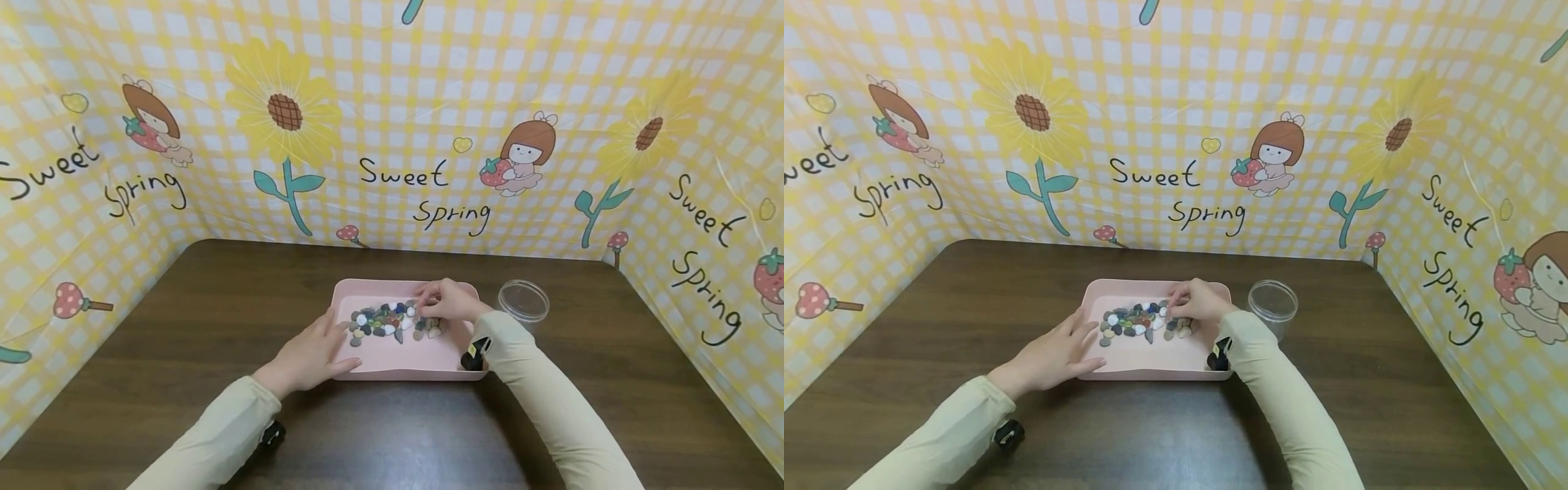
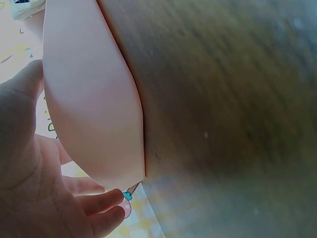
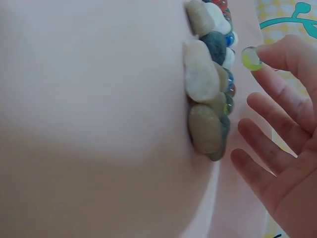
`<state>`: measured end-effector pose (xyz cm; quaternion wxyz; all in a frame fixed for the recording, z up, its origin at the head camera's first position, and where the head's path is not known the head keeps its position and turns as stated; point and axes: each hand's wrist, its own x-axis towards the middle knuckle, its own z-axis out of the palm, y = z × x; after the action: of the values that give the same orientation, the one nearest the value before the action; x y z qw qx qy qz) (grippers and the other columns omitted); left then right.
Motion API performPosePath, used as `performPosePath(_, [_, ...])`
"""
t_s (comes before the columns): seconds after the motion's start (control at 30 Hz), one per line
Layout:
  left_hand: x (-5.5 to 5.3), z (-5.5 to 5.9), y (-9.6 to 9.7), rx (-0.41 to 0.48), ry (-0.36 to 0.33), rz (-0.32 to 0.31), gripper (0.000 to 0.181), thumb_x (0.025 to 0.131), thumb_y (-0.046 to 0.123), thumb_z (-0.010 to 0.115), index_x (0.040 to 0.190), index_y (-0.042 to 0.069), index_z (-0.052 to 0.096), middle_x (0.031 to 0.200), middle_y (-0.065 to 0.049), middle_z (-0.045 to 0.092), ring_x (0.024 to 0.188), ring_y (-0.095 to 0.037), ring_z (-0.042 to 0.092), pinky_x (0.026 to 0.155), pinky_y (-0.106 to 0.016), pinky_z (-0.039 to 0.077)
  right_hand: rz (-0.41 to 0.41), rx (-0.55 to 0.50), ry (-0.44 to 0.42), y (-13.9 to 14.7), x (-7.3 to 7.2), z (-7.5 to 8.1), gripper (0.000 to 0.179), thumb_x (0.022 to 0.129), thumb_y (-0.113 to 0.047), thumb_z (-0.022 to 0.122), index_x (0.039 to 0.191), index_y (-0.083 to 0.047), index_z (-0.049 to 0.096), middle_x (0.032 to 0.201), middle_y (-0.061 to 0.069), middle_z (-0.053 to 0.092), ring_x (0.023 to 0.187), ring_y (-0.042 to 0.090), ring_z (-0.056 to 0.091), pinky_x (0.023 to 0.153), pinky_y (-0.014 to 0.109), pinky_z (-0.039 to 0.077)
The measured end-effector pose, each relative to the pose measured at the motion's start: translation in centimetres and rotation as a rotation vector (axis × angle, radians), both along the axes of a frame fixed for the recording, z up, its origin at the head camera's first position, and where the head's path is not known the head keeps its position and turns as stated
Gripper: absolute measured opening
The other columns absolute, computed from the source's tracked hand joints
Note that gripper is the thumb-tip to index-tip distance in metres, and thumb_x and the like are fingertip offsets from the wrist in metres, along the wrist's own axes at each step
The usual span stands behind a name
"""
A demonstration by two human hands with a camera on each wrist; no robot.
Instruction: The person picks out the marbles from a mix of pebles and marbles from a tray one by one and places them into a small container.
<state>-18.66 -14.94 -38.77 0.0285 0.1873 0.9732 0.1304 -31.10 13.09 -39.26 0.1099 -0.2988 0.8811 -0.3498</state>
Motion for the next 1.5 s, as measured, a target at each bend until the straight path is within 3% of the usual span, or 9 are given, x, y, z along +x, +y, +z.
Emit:
performPosePath(0.17, [0.0,0.2,0.0,-0.005,-0.005,0.003,0.076,0.086,0.056,0.054,0.136,0.001,0.044,0.150,-0.030,0.023,0.134,-0.043,0.034,0.100,-0.054,0.041,-0.039,0.008,0.009,0.2,0.1,0.9,0.007,0.082,-0.014,0.069,0.082,-0.007,0.072,0.126,0.014,0.061,0.122,0.030,0.054,0.100,0.040,0.045])
performPosePath(0.77, [0.0,0.1,0.0,0.002,-0.021,-0.003,0.076,0.085,0.057,0.054,0.137,0.002,0.043,0.150,-0.029,0.022,0.135,-0.043,0.033,0.100,-0.054,0.041,-0.039,-0.064,0.030,1.1,0.8,2.9,0.006,0.080,-0.014,0.070,0.084,-0.009,0.072,0.127,0.013,0.061,0.124,0.030,0.051,0.103,0.046,0.041])
performPosePath(1.1, [0.0,0.1,0.0,0.012,-0.022,-0.005,0.075,0.086,0.056,0.054,0.137,0.002,0.043,0.151,-0.029,0.021,0.136,-0.043,0.032,0.100,-0.054,0.040,-0.029,-0.078,0.081,2.0,1.5,4.0,0.008,0.082,-0.014,0.070,0.087,-0.008,0.072,0.127,0.015,0.060,0.124,0.031,0.051,0.103,0.047,0.041])
performPosePath(1.3, [0.1,0.1,0.0,0.015,-0.019,-0.007,0.075,0.086,0.056,0.054,0.136,0.001,0.043,0.150,-0.030,0.021,0.135,-0.043,0.032,0.100,-0.055,0.040,-0.020,-0.112,0.082,2.7,1.8,4.6,0.008,0.082,-0.009,0.069,0.088,-0.004,0.071,0.128,0.020,0.058,0.125,0.033,0.050,0.106,0.047,0.038])
performPosePath(1.5, [0.0,0.0,0.0,0.011,-0.031,0.000,0.076,0.086,0.057,0.053,0.137,0.002,0.043,0.151,-0.029,0.020,0.136,-0.043,0.031,0.100,-0.055,0.040,-0.044,-0.111,0.070,3.2,2.1,5.0,0.009,0.082,-0.010,0.069,0.088,-0.005,0.071,0.129,0.017,0.058,0.125,0.032,0.050,0.106,0.047,0.038])
